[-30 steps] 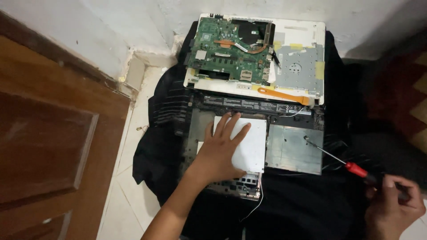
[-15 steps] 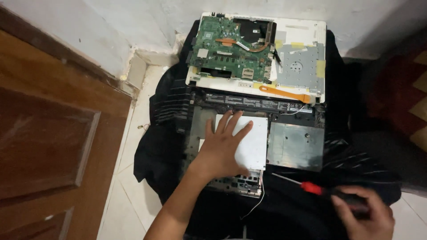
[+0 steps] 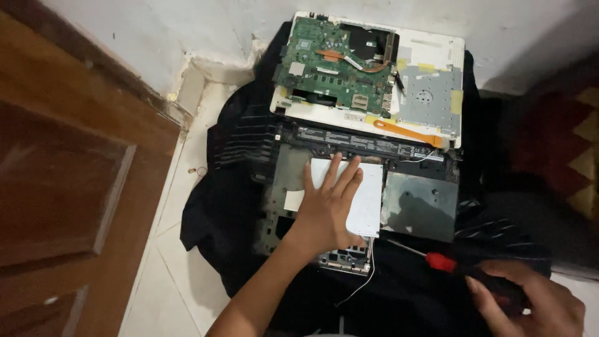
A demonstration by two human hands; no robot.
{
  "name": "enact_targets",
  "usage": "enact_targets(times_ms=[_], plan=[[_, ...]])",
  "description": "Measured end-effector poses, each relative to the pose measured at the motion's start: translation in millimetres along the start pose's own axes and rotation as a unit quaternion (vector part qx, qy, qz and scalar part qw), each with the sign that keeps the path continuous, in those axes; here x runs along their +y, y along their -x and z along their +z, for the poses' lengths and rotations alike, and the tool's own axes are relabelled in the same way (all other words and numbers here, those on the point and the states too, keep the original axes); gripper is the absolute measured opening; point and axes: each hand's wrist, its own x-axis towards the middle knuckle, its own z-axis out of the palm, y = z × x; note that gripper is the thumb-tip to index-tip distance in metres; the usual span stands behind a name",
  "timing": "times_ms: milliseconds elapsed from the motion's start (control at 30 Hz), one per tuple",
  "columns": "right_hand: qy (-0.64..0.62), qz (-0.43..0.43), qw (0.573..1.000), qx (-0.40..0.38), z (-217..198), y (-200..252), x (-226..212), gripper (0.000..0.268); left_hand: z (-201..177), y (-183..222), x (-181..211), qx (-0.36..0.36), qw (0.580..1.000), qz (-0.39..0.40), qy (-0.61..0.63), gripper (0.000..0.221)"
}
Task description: Disassembling a laptop by removing internal screws with a screwdriver and extracting the motherboard.
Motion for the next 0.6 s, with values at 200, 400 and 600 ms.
enact_targets(times_ms=[200, 400, 600], plan=[[-0.001, 0.053, 0.998, -0.016, -3, -14, -36, 0.023, -3, -3, -2, -0.006, 1.000, -0.010, 0.009, 0.134], [0.036, 0.022, 0.999, -0.028, 0, -18, -35, 0.027, -4, -4, -4, -0.013, 1.000, -0.010, 0.024, 0.131], [0.060, 0.011, 0.997, -0.046, -2, -22, -39, 0.025, -8, -7, -4, -0.039, 0.999, -0.012, 0.022, 0.130]])
